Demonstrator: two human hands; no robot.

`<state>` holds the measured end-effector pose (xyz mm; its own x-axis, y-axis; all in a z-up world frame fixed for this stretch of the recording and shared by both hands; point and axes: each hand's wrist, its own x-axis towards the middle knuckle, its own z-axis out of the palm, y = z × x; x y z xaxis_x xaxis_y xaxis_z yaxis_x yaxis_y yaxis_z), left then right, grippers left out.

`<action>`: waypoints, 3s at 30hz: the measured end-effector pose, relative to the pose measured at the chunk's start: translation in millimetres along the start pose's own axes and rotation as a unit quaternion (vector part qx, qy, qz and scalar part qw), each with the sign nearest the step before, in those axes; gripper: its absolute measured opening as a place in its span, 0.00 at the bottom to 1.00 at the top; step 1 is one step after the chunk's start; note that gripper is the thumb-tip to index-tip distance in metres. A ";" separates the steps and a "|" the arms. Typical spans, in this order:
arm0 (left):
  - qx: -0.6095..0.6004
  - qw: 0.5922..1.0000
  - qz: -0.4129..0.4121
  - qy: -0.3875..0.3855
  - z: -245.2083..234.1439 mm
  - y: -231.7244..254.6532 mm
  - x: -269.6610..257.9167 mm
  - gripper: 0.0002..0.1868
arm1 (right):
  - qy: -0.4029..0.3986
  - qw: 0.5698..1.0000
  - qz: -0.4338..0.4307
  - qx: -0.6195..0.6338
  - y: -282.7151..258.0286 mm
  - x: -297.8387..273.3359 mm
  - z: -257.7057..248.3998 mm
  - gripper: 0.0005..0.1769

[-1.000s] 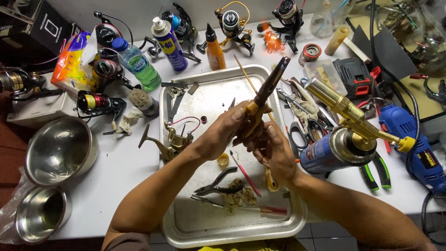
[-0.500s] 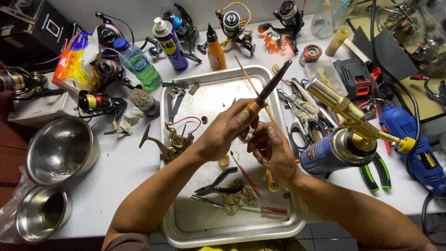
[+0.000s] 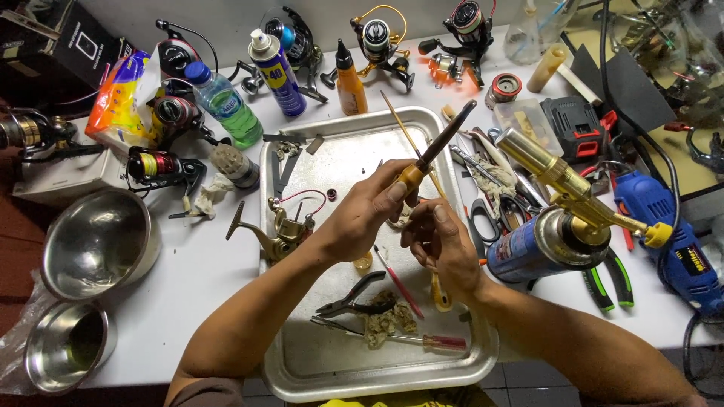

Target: The person is disassembling, cleaning, and repairing a fishing reel using pliers, a blow torch, and other small tools on a workbench.

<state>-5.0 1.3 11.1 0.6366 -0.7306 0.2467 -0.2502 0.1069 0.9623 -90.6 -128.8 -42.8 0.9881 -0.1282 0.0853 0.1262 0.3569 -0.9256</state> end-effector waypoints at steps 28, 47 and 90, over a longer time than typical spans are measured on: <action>0.011 1.000 0.018 0.004 -2.5 2.5 -0.5 0.25 | -0.005 1.000 0.006 -0.008 1.1 0.7 -1.2 0.21; -0.053 0.998 -0.004 -0.018 -0.5 -5.7 1.0 0.27 | 0.001 1.000 -0.002 -0.007 1.3 -0.5 0.1 0.21; -0.017 1.000 0.001 -0.006 -1.2 4.1 -1.0 0.25 | -0.004 1.000 0.013 0.024 2.8 0.1 -4.0 0.20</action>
<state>-5.9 3.3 15.0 0.6268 -0.7386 0.2483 -0.2275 0.1313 0.9649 -90.5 -131.5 -46.8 0.9918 -0.1111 0.0638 0.1037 0.4037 -0.9090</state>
